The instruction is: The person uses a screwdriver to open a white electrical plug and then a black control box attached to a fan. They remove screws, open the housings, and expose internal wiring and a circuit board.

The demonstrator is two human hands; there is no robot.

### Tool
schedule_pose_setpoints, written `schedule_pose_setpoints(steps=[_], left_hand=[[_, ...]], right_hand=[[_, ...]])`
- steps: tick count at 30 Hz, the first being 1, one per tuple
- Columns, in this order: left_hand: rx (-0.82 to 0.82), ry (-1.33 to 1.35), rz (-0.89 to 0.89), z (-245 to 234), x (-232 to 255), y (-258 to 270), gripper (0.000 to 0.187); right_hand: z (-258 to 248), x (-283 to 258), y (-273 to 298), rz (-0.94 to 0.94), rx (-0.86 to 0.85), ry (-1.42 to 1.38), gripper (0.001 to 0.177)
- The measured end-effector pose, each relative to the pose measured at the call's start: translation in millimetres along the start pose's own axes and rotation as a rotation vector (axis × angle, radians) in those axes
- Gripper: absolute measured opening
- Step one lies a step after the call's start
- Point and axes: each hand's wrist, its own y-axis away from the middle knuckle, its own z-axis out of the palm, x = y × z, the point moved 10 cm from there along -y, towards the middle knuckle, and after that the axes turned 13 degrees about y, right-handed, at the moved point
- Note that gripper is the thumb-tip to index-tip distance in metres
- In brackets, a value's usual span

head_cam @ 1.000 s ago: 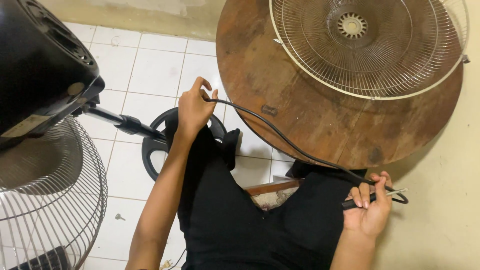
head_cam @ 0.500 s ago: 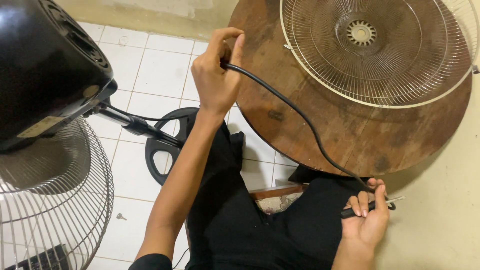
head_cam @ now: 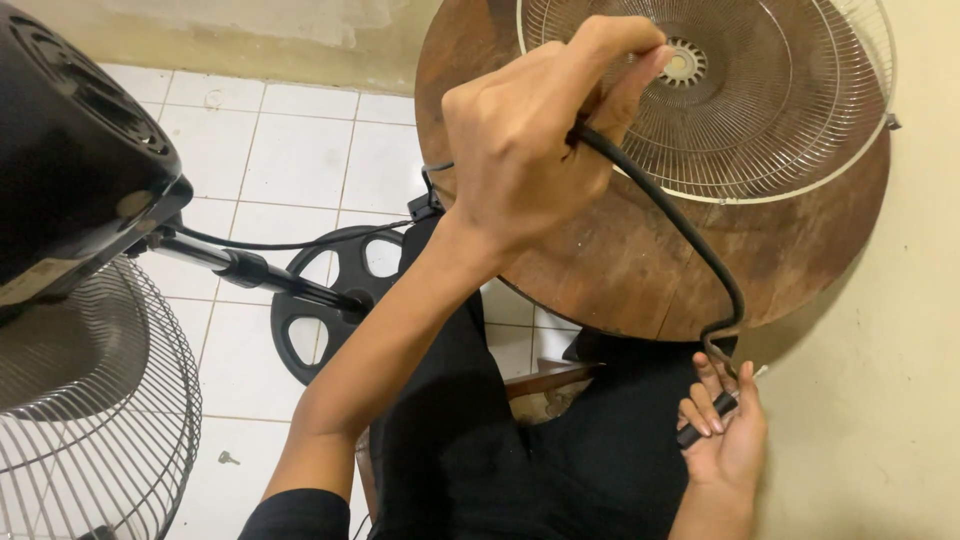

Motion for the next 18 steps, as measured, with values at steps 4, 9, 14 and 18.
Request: schedule_pose_setpoints(steps=[4, 9, 14, 18], left_hand=[[-0.028, -0.022, 0.073, 10.4, 21.5, -11.0, 0.007], [-0.144, -0.050, 0.121, 31.5, 49.9, -6.4, 0.013], [-0.352, -0.014, 0.034, 58.4, 61.7, 23.1, 0.012], [-0.390, 0.050, -0.032, 63.7, 57.4, 43.2, 0.014]], right_hand=[[-4.0, -1.0, 17.8, 0.025, 0.066, 0.207, 0.047], [37.4, -18.5, 60.2, -0.171, -0.061, 0.384, 0.028], [110.8, -80.9, 107.7, -0.684, 0.022, 0.353, 0.045], [155.8, -96.7, 96.4, -0.612, 0.041, 0.534, 0.037]])
